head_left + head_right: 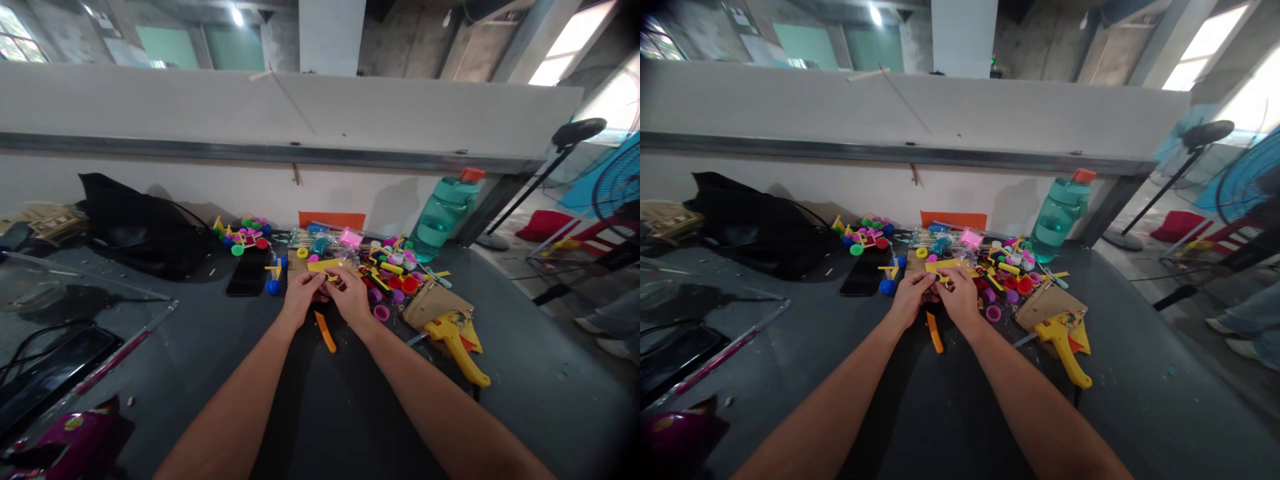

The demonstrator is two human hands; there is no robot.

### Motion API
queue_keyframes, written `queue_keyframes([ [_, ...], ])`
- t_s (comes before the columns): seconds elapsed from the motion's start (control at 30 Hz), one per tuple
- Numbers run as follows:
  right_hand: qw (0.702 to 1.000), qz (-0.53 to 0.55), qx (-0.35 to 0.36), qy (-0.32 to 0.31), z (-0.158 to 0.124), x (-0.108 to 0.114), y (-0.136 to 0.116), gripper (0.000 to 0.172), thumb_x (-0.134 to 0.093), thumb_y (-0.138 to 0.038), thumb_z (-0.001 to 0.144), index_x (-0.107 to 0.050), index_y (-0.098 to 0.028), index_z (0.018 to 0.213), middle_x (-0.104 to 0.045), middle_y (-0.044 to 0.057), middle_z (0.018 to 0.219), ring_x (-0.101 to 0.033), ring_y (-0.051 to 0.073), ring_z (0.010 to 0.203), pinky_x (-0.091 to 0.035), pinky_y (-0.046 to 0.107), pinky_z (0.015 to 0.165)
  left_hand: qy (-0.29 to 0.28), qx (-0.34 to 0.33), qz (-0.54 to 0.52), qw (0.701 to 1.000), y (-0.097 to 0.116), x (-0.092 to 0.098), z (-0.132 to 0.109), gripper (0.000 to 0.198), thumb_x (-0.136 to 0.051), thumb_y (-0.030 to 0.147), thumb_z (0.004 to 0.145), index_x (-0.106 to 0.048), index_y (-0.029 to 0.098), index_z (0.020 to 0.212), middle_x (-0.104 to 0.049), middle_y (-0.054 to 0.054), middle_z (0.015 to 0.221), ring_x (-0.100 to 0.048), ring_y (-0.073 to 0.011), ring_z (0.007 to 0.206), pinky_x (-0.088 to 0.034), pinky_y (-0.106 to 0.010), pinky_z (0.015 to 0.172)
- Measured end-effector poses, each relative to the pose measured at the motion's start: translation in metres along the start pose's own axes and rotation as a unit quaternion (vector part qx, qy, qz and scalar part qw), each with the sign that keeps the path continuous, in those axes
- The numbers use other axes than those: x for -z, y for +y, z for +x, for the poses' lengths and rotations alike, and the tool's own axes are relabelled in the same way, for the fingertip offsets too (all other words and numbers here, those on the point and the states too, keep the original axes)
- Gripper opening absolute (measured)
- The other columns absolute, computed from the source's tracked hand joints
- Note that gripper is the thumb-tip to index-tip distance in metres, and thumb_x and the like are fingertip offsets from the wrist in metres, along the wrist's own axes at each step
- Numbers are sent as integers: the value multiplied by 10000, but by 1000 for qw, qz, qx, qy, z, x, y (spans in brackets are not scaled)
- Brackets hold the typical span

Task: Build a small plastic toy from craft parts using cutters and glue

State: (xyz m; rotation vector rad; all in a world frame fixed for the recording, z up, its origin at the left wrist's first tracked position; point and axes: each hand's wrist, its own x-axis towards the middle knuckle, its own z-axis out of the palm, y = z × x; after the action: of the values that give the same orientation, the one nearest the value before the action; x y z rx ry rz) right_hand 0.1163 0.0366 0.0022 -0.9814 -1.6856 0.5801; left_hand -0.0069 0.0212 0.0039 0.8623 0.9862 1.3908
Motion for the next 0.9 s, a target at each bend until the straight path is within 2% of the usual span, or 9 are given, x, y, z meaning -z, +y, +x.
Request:
queue_keyframes([
  [0.23, 999, -5, 37, -12, 0, -1, 3, 212, -563, -235, 777, -678, -243, 955, -643, 56, 968, -587, 191, 923, -487, 327, 809, 12, 7, -14, 1000, -1, 1, 1, 321, -721, 388, 600, -630, 123, 756, -590, 2, 599, -558, -93, 523, -513, -222, 492],
  [0.33, 999, -15, 48, -11, -1, -1, 3, 270, -545, -229, 786, -651, -260, 1032, -645, 51, 1012, -583, 196, 965, -471, 351, 858, 12, 5, -23, 1000, -1, 2, 2, 317, -718, 381, 611, -632, 122, 772, -589, 2, 605, -556, -93, 524, -511, -226, 498],
  [0.43, 997, -40, 58, -25, -2, -2, 3, 391, -521, -231, 796, -556, -245, 1186, -599, 69, 1140, -538, 205, 1073, -431, 366, 933, 22, -1, -42, 999, -2, 3, 4, 306, -717, 370, 621, -629, 128, 786, -586, 7, 610, -558, -97, 542, -508, -232, 518],
  [0.57, 988, -89, 93, -87, -3, -2, 4, 525, -493, -200, 788, -423, -214, 1308, -455, 71, 1328, -401, 213, 1233, -333, 377, 1037, 30, -4, -65, 997, -4, 4, 5, 311, -729, 353, 609, -633, 128, 801, -605, 3, 647, -554, -85, 551, -473, -196, 515],
  [0.73, 979, -116, 101, -132, -4, -3, 5, 645, -482, -164, 765, -285, -212, 1378, -351, 62, 1403, -333, 222, 1277, -306, 408, 1055, 30, -4, -73, 997, -3, 5, 5, 292, -720, 338, 629, -637, 125, 810, -611, 4, 639, -552, -80, 543, -443, -176, 497],
  [0.9, 971, -140, 96, -168, -6, -3, 3, 767, -499, -235, 781, -81, -178, 1422, -232, 86, 1454, -228, 247, 1321, -276, 442, 1066, 26, -4, -80, 996, -2, 3, 4, 294, -713, 341, 638, -637, 118, 816, -627, -10, 643, -567, -101, 548, -473, -220, 533],
])
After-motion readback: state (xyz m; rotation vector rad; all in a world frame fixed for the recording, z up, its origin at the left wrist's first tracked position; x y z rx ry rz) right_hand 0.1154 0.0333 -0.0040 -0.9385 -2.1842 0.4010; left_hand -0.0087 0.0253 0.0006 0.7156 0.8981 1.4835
